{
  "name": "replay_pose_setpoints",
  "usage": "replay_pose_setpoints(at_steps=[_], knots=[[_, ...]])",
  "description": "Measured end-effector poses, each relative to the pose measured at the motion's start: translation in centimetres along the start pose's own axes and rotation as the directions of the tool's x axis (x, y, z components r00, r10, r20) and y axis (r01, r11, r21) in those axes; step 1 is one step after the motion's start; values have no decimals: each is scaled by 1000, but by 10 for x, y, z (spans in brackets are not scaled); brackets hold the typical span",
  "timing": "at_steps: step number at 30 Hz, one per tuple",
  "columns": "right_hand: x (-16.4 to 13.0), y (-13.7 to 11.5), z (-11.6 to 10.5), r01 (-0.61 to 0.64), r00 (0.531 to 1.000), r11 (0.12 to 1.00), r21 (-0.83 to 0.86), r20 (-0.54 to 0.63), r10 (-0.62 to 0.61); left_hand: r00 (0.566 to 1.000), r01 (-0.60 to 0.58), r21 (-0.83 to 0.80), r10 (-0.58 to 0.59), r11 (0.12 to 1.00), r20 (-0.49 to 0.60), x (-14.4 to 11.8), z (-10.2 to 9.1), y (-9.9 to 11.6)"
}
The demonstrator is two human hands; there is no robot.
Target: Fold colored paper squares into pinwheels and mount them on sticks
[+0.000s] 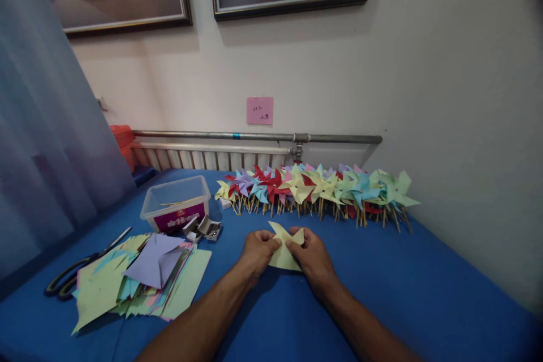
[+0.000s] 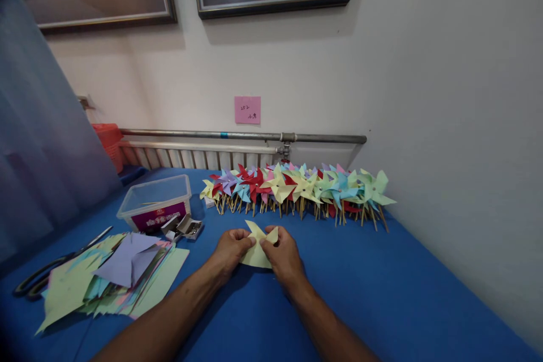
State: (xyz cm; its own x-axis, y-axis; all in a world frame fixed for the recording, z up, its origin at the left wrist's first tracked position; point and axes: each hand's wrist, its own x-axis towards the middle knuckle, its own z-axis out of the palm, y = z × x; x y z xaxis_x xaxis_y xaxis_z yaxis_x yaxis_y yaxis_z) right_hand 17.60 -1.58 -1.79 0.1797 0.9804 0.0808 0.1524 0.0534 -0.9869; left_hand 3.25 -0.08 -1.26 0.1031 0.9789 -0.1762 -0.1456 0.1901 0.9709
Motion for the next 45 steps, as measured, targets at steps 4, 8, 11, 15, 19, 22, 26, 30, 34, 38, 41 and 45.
replay_pose_setpoints(at_steps=[4,8,11,15,19,22,26,30,34,38,41,45], knots=[[0,-2,0,-8,1000,1000,-2,-2,8,1000,0,20,0,1000,12,0,-1,1],[0,-3,0,-15,1000,1000,5,1,15,1000,8,7,-8,1000,30,-1,-1,1],[-1,-1,0,-13,1000,1000,7,15,12,1000,10,-12,-9,1000,27,-2,0,1],[-3,0,2,-6,999,999,41,40,4,1000,30,-59,-29,998,9,-2,-1,1],[-3,-3,2,-16,997,999,49,80,12,998,40,-90,-35,995,60,-3,-3,4],[-3,-4,1,-7,995,999,34,95,4,994,58,-101,-49,993,94,-6,-4,7],[-3,-5,-2,2,990,1000,23,139,-5,990,80,-80,-69,994,125,-8,-6,10],[-4,-7,-5,-24,982,996,89,187,7,984,92,-134,-69,987,165,-7,-8,9],[-4,-7,-5,-28,983,995,91,182,11,981,103,-143,-78,984,176,-7,-9,8],[-4,-8,-2,-7,986,998,68,167,-4,984,92,-130,-70,987,163,-6,-8,6],[-5,-12,-3,75,990,995,73,113,-83,995,65,-155,-52,986,90,-5,-6,6],[-15,-16,-9,447,892,866,-223,33,-452,1000,23,-290,-27,957,-9,-4,-6,11]])
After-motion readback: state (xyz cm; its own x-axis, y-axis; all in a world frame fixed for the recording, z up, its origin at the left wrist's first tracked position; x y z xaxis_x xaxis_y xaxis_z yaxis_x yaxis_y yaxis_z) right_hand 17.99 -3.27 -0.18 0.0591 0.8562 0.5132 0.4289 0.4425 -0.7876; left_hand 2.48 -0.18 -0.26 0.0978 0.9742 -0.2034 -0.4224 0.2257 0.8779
